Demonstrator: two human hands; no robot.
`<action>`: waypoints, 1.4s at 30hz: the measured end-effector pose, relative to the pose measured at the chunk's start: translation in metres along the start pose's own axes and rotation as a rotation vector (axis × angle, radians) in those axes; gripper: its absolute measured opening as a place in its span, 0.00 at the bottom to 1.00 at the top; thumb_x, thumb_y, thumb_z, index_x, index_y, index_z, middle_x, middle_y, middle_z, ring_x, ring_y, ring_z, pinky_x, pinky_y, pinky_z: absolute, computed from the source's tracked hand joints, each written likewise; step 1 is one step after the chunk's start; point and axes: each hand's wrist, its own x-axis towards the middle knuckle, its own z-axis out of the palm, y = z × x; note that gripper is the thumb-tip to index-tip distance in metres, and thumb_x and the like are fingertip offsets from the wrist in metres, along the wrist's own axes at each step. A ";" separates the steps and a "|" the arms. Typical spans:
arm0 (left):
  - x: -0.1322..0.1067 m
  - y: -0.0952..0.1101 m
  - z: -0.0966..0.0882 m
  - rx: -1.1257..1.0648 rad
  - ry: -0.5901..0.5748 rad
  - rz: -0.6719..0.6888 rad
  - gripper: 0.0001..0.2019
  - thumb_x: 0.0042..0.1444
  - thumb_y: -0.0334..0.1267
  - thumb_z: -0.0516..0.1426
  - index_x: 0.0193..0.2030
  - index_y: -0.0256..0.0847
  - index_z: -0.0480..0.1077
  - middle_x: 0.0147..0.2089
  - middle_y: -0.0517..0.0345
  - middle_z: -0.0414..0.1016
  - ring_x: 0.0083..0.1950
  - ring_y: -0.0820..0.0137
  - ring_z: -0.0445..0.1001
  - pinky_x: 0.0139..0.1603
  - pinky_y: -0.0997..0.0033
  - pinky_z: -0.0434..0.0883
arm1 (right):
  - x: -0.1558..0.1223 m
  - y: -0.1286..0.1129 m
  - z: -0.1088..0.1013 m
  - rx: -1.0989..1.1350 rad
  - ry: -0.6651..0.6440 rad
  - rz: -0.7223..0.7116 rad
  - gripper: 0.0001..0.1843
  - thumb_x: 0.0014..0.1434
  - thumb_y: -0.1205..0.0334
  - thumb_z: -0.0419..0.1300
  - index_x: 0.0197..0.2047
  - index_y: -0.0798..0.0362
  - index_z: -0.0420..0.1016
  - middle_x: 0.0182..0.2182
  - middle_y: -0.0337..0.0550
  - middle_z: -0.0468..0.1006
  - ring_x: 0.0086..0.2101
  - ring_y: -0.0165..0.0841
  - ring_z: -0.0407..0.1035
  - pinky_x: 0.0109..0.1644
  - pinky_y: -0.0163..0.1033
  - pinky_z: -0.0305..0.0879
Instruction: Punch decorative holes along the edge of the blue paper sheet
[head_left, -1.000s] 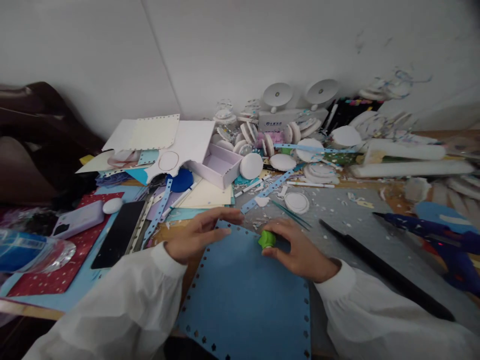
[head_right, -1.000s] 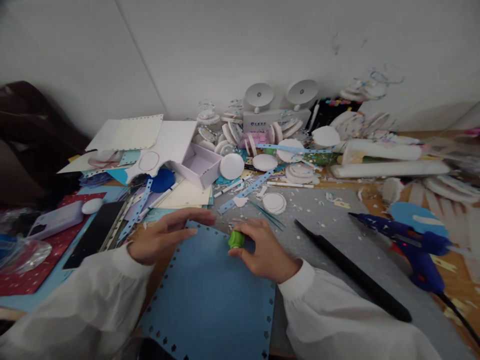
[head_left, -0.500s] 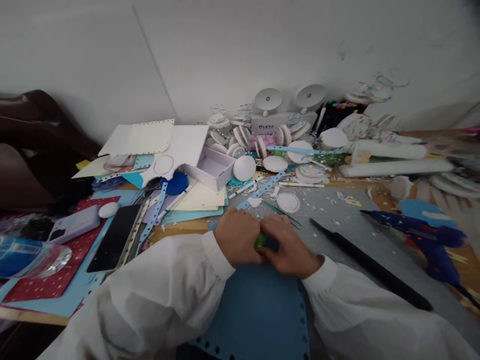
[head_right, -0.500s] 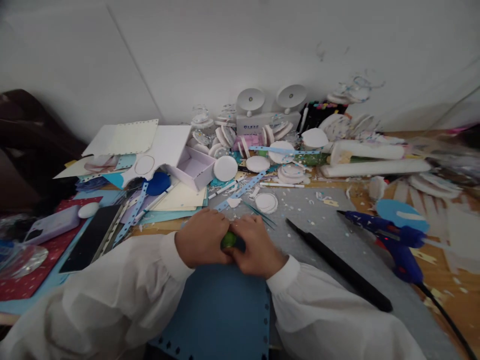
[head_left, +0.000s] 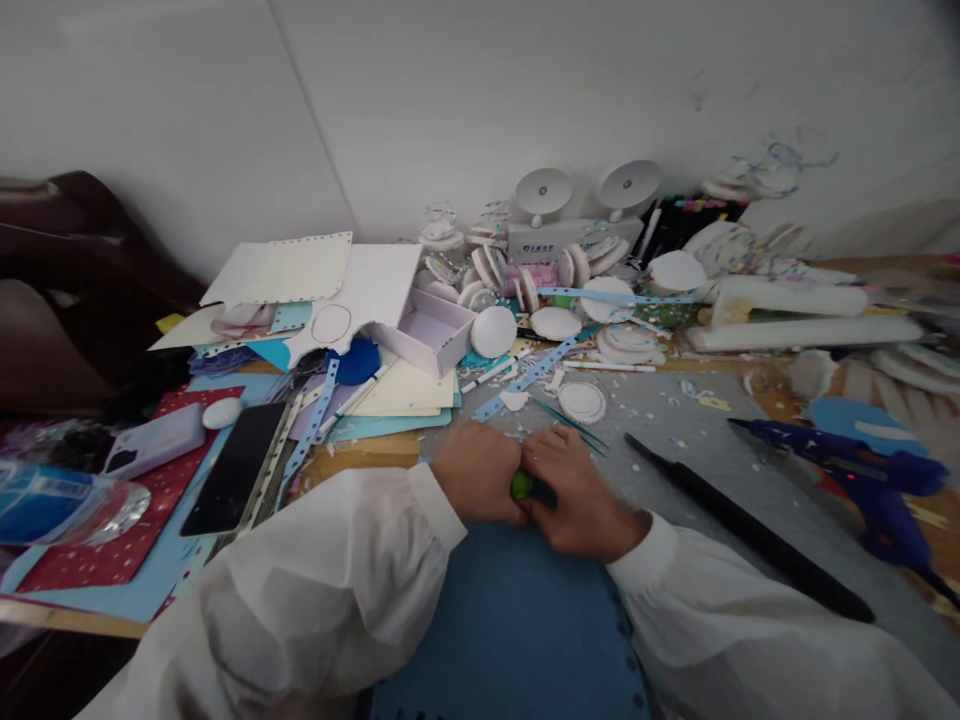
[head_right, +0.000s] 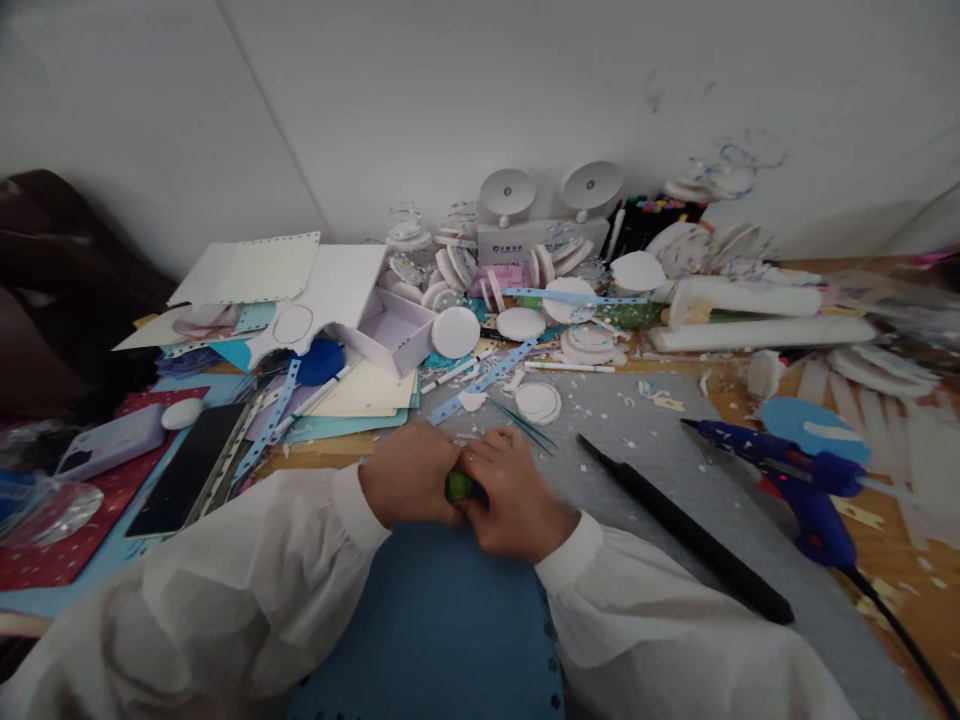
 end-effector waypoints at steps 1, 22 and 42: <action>0.000 0.000 0.001 -0.002 -0.001 -0.002 0.20 0.41 0.51 0.60 0.30 0.32 0.77 0.29 0.38 0.78 0.32 0.49 0.77 0.33 0.58 0.72 | 0.000 0.000 0.000 -0.004 0.000 -0.003 0.06 0.44 0.69 0.56 0.28 0.52 0.64 0.28 0.44 0.70 0.34 0.39 0.62 0.44 0.49 0.55; -0.025 -0.018 -0.010 0.083 -0.146 -0.017 0.10 0.55 0.36 0.58 0.43 0.38 0.71 0.38 0.50 0.78 0.42 0.58 0.77 0.40 0.63 0.72 | 0.000 0.004 0.000 0.021 0.045 -0.005 0.13 0.56 0.58 0.61 0.43 0.53 0.69 0.34 0.46 0.74 0.39 0.42 0.64 0.45 0.49 0.55; -0.034 -0.023 -0.009 -0.024 -0.084 -0.009 0.10 0.54 0.42 0.58 0.41 0.40 0.72 0.39 0.53 0.78 0.41 0.60 0.76 0.39 0.65 0.70 | 0.001 0.006 0.003 0.104 0.021 0.029 0.17 0.48 0.66 0.67 0.40 0.53 0.66 0.36 0.45 0.73 0.40 0.41 0.64 0.44 0.48 0.59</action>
